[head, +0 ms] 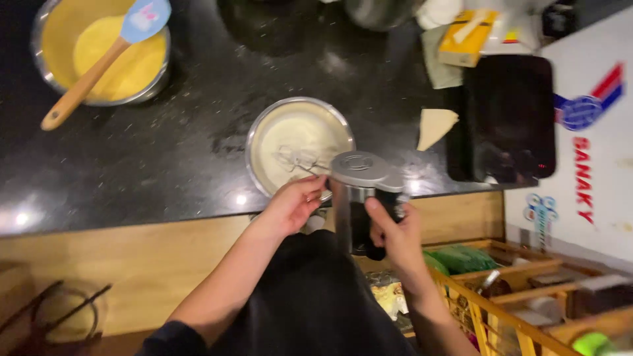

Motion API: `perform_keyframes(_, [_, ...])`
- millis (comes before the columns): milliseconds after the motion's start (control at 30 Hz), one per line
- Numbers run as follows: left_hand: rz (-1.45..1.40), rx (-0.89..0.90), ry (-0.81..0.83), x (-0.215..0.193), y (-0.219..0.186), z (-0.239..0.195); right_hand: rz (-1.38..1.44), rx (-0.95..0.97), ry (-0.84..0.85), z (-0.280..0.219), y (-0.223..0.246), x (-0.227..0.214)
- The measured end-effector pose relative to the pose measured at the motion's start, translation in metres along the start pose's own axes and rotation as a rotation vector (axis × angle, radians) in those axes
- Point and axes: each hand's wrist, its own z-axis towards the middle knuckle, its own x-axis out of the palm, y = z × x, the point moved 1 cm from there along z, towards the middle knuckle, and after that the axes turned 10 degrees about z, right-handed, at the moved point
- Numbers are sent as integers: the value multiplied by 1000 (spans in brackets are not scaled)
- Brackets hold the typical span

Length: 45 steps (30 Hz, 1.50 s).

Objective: Using a hand mixer to blend and homogenize batter in a metal bowl on a kitchen counter.

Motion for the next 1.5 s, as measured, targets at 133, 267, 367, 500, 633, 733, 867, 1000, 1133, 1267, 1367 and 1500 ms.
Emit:
perform_keyframes(133, [41, -54, 28, -15, 5, 11, -62, -55, 5, -13, 7, 18])
perform_keyframes(267, [29, -44, -18, -2, -12, -11, -94, -79, -22, -30, 16, 36])
perform_keyframes(367, [49, 2, -60, -12, 4, 1, -150, -78, -50, -41, 32, 57])
perform_keyframes(500, [12, 7, -92, -26, 31, 26, -194, -112, -139, -53, 28, 69])
perform_keyframes(633, [123, 50, -114, -25, 28, 13, -247, -155, -159, -58, -32, 20])
perform_keyframes(733, [57, 46, -54, -20, 27, 10, -211, -236, -159, -67, -26, 29])
perform_keyframes(867, [-26, 0, 20, -22, 30, 6, -242, -234, -122, -75, -11, 45])
perform_keyframes(1000, [-88, -10, 29, -17, 21, -12, -328, -187, -80, -74, -8, 47])
perform_keyframes(1133, [-145, 2, -16, -15, 18, -15, -445, -150, -87, -76, 12, 57])
perform_keyframes(1267, [-122, -86, -99, -5, 4, -25, -635, -11, -80, -78, 24, 47])
perform_keyframes(1367, [-65, -110, -135, -2, 7, -12, -785, -90, 59, -65, 26, 31])
perform_keyframes(1500, [-43, -143, -149, 1, 11, -15, -867, -206, 193, -49, 33, 18])
